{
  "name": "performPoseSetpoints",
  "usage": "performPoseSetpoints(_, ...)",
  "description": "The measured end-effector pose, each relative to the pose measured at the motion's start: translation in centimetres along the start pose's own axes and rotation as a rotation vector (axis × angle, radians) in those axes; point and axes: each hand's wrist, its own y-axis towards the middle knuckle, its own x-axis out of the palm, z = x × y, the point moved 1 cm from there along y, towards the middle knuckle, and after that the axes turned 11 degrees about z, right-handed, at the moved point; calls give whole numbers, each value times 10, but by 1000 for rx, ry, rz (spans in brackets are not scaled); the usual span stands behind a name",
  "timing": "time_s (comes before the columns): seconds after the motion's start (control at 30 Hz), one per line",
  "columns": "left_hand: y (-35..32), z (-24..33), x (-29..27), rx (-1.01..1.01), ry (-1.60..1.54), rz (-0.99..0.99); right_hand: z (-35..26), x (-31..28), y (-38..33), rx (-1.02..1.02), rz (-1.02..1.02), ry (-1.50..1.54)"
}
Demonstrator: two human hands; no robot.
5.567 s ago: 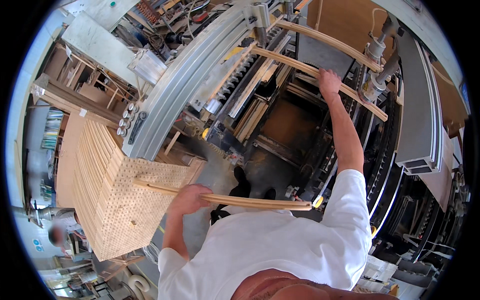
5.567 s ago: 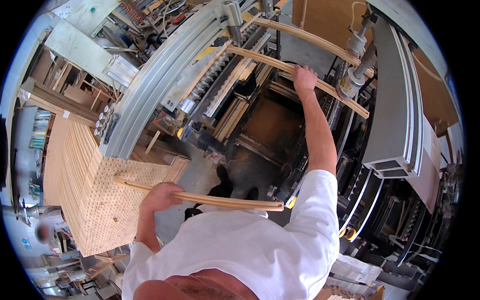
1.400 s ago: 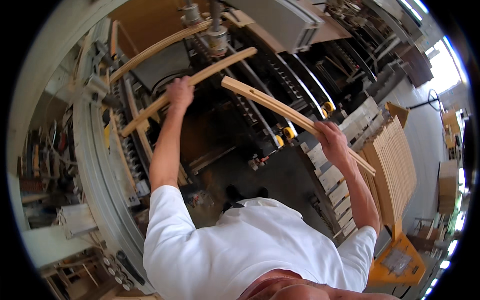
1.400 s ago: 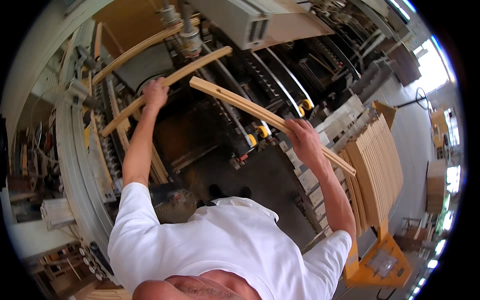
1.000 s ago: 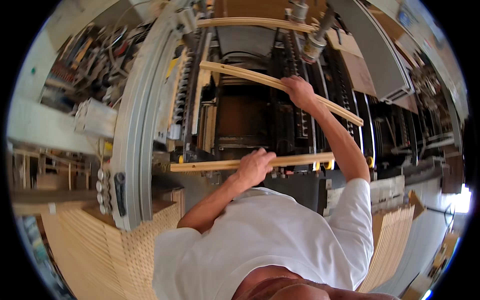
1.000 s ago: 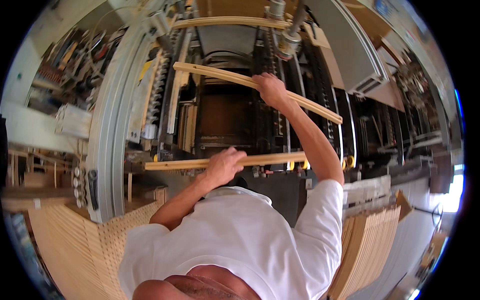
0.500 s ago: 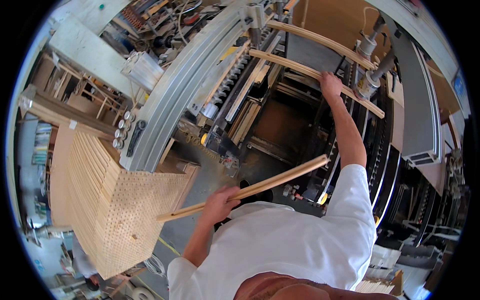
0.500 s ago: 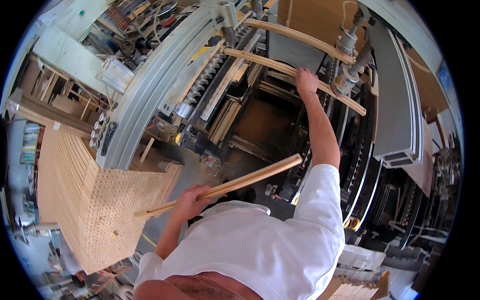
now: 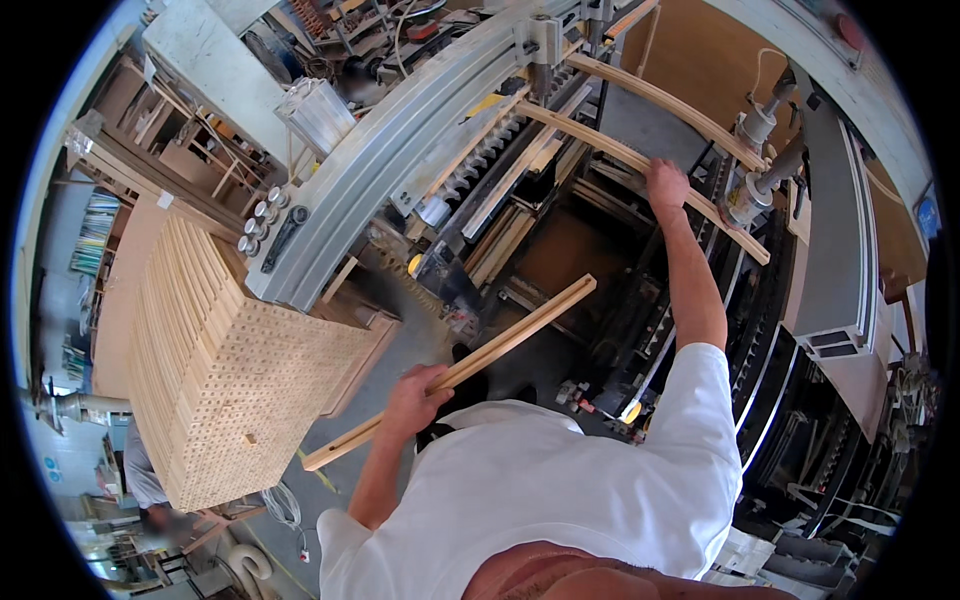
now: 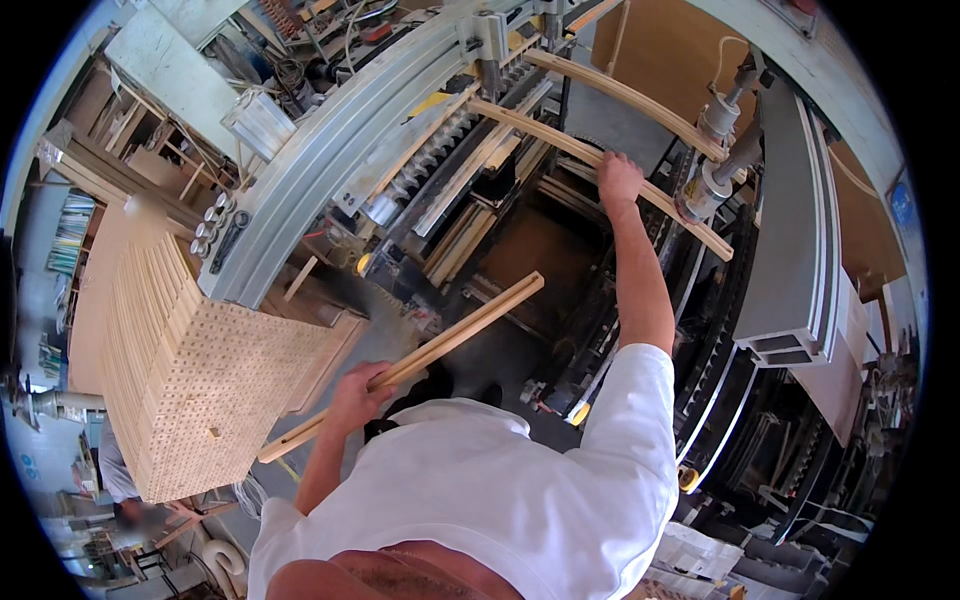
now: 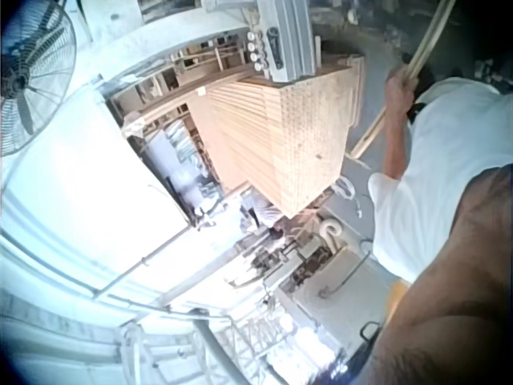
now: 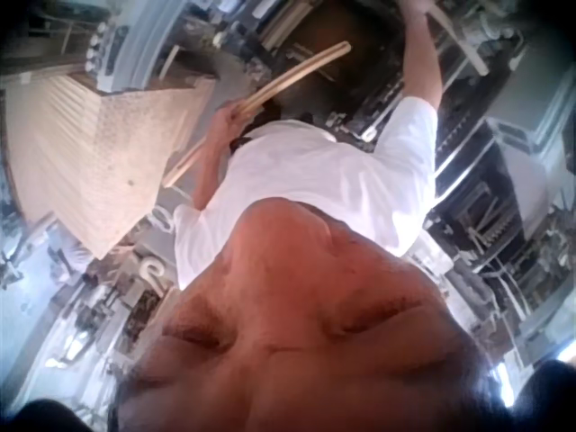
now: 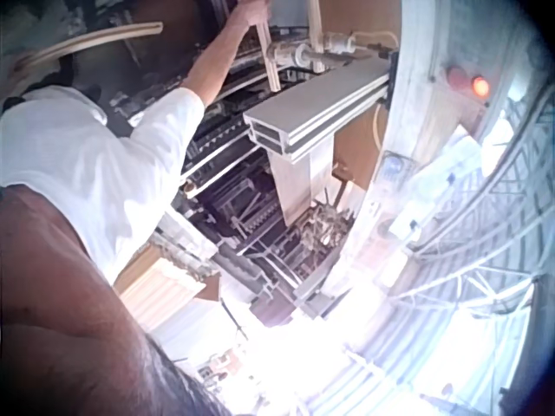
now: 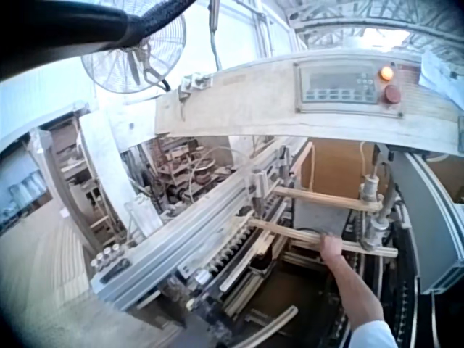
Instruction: The person repeatedly picks up thin wooden slats from a stack and places them into a jig on a machine. They then retrieve the slats from the jig and return them to the stack, repeating this cycle continuously.
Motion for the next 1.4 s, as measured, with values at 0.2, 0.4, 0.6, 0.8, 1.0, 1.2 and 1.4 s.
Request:
performPoseSetpoints(0.2, -21, 16, -30, -57, -76, 42, 9, 5, -2, 31, 47, 23)
performPoseSetpoints(0.4, -73, 21, -102, -185, -110, 225, -7, 1, 5, 69, -129, 0)
performPoseSetpoints(0.6, -145, 0, -200, -284, -226, 552, 18, -2, 7, 98, -33, -74)
performPoseSetpoints(0.8, -224, -65, -307, -385, -344, 1009, -103, -73, -21, 195, 121, 491)
performPoseSetpoints(1.0, -232, -199, -467, -443, -81, 1136, -239, -119, -116, 47, 157, 989)
performPoseSetpoints(1.2, -185, -353, -587, -641, 306, 1111, -361, -148, -261, 230, -230, 1127)
performPoseSetpoints(1.4, -123, -473, -640, -697, 504, 990, -393, -184, -382, 140, -407, 854)
